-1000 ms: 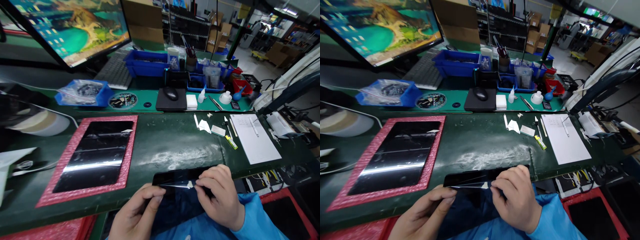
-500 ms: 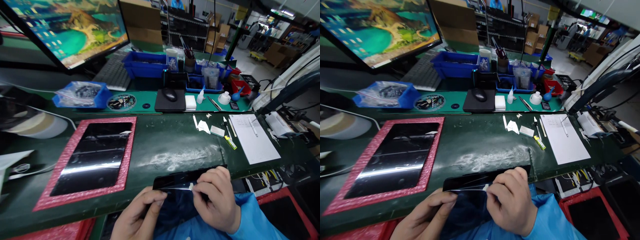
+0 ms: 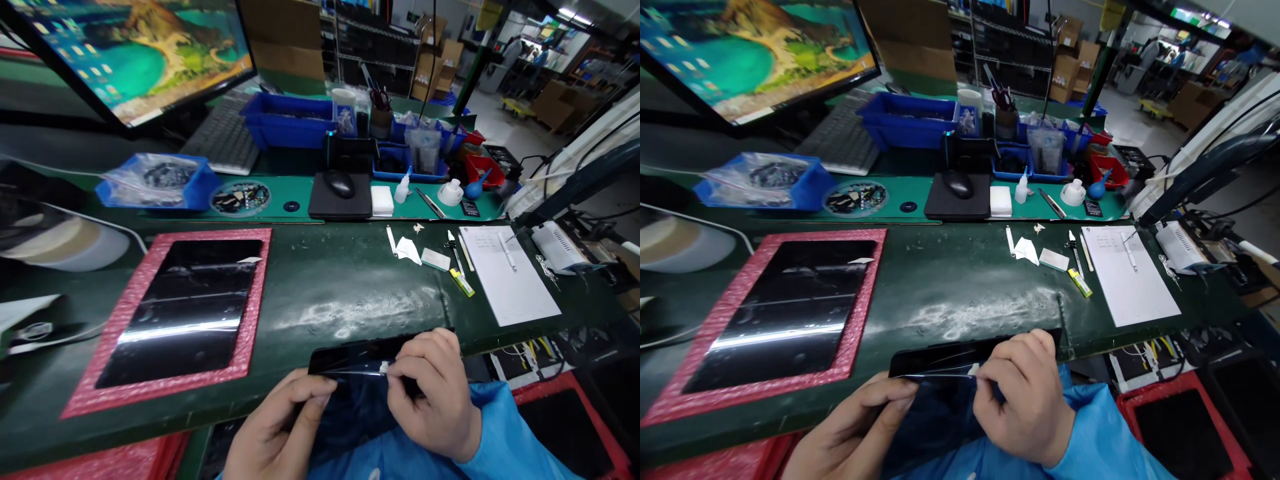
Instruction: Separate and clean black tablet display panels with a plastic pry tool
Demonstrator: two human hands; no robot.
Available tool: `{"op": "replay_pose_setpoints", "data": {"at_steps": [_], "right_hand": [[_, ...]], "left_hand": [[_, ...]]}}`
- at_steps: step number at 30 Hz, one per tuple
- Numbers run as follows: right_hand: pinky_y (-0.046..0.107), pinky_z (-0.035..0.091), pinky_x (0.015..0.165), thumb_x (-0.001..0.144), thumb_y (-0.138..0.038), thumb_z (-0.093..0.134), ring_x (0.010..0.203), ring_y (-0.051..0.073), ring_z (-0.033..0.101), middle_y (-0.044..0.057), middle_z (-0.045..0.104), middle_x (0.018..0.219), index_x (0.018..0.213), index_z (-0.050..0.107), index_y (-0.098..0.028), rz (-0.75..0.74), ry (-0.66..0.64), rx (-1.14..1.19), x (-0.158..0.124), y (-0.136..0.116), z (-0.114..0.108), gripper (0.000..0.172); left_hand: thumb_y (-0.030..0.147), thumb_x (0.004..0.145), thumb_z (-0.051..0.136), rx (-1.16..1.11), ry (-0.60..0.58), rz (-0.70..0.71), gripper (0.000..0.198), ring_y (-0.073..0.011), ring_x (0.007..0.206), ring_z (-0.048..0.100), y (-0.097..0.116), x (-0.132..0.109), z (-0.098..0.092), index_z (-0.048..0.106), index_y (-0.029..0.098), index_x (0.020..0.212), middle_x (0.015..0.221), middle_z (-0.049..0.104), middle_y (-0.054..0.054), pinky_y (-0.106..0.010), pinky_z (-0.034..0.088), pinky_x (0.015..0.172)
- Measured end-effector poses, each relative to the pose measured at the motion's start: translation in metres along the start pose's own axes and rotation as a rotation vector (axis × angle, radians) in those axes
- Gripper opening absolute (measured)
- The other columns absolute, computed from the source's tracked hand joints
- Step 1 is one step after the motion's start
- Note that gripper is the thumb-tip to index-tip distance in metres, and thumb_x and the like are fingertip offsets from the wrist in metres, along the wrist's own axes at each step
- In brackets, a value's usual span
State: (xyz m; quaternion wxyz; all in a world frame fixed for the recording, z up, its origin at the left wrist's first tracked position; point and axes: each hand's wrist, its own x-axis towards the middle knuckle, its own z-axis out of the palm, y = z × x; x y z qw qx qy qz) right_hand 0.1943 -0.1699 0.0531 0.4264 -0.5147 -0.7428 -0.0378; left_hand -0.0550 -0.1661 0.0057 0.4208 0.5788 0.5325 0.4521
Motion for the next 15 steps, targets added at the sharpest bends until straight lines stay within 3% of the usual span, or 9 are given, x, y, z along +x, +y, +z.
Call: {"op": "replay_pose_setpoints", "data": {"at_steps": [15], "right_hand": [[0.041,0.057,0.075,0.099,-0.008,0.071,0.073,0.018,0.076,-0.003,0.079,0.083,0.097,0.069,-0.027,0.021,-0.022,0.014,0.0,-0.0003,-0.0005,0.019]], "left_hand": [[0.061,0.102,0.088,0.006,0.022,0.006,0.033,-0.0271,0.069,0.088,0.009,0.0055,0.0033,0.097,0.033,0.087,0.082,0.091,-0.005,-0.028,0.075,0.066]]}}
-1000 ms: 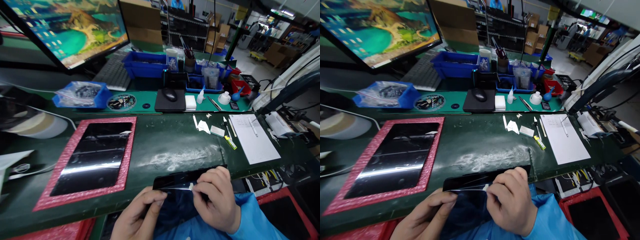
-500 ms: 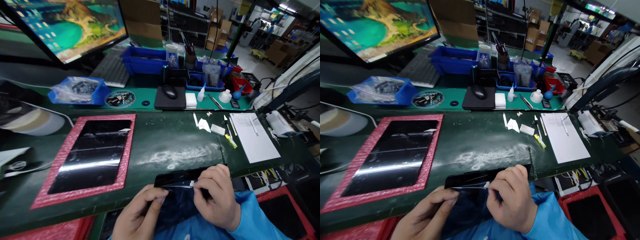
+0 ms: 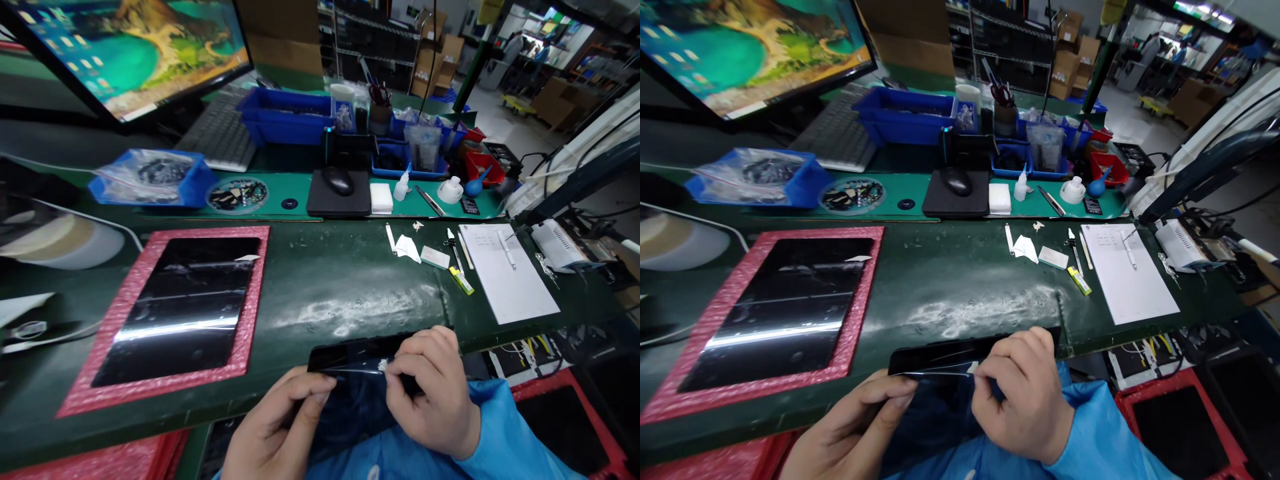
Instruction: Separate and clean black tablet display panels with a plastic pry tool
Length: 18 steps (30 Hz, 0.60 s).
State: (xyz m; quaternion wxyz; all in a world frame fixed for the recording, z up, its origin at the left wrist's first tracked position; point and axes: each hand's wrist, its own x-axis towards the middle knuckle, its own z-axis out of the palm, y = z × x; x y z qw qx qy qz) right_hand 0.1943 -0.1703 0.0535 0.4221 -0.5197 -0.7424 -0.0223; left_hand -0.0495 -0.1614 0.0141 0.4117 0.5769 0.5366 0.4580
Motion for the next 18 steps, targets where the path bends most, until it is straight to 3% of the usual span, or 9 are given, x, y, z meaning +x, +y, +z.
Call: {"op": "replay_pose_setpoints", "data": {"at_steps": [18], "right_hand": [[0.041,0.055,0.076,0.099,-0.008,0.071,0.073,0.018,0.076,-0.004,0.078,0.083,0.094,0.069,-0.026,0.009,-0.024,0.01,0.0,0.0001,0.0001,0.019]], "left_hand": [[0.071,0.097,0.091,-0.004,-0.015,-0.076,0.042,-0.0285,0.072,0.088,0.0037,0.001,-0.0013,0.094,0.031,0.082,0.083,0.09,-0.006,-0.031,0.077,0.069]]}}
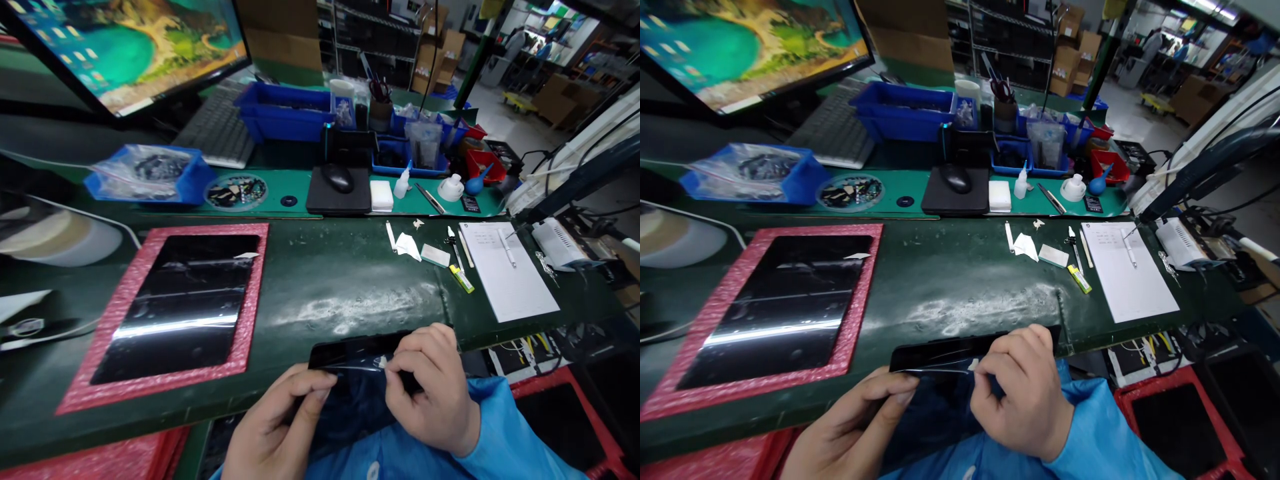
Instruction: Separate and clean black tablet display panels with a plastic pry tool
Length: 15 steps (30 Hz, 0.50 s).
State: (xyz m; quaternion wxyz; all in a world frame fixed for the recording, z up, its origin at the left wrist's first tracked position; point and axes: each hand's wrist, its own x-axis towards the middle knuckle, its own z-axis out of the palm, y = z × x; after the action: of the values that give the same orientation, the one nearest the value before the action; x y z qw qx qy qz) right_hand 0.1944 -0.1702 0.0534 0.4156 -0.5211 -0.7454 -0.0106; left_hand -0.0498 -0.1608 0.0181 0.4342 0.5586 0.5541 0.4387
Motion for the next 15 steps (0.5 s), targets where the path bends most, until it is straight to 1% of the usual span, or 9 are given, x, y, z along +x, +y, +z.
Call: {"op": "replay_pose_setpoints", "data": {"at_steps": [4,8,12,15], "right_hand": [[0.041,0.056,0.077,0.097,-0.007,0.068,0.074,0.018,0.077,-0.003,0.079,0.084,0.095,0.069,-0.027,-0.007,0.012,-0.005,-0.0006,0.0008,0.0007,0.019],[0.043,0.057,0.076,0.097,-0.008,0.068,0.074,0.02,0.079,-0.003,0.08,0.084,0.097,0.069,-0.027,0.003,0.006,-0.008,-0.0007,0.001,0.0004,0.019],[0.042,0.056,0.074,0.099,-0.008,0.069,0.072,0.019,0.077,-0.004,0.078,0.082,0.094,0.067,-0.028,-0.004,-0.001,-0.015,0.0004,0.0001,-0.0002,0.02],[0.041,0.057,0.077,0.098,-0.007,0.068,0.074,0.018,0.077,-0.004,0.078,0.083,0.095,0.067,-0.027,-0.013,0.003,-0.023,0.0007,-0.0003,0.0001,0.02]], "left_hand": [[0.069,0.099,0.09,0.008,-0.015,-0.003,0.043,-0.0279,0.073,0.088,-0.001,-0.0004,-0.0014,0.094,0.03,0.083,0.084,0.09,-0.006,-0.031,0.077,0.072],[0.066,0.101,0.088,0.024,0.013,0.037,0.039,-0.0273,0.071,0.088,-0.0028,-0.0004,-0.0008,0.095,0.031,0.085,0.083,0.09,-0.005,-0.029,0.076,0.069],[0.065,0.101,0.088,0.031,-0.007,0.025,0.039,-0.0277,0.071,0.088,-0.0019,-0.0014,-0.0001,0.095,0.03,0.085,0.084,0.09,-0.006,-0.03,0.077,0.069],[0.06,0.103,0.088,0.017,-0.011,0.049,0.036,-0.0256,0.07,0.089,-0.0005,-0.0012,0.0006,0.094,0.031,0.084,0.082,0.09,-0.004,-0.027,0.075,0.067]]}}
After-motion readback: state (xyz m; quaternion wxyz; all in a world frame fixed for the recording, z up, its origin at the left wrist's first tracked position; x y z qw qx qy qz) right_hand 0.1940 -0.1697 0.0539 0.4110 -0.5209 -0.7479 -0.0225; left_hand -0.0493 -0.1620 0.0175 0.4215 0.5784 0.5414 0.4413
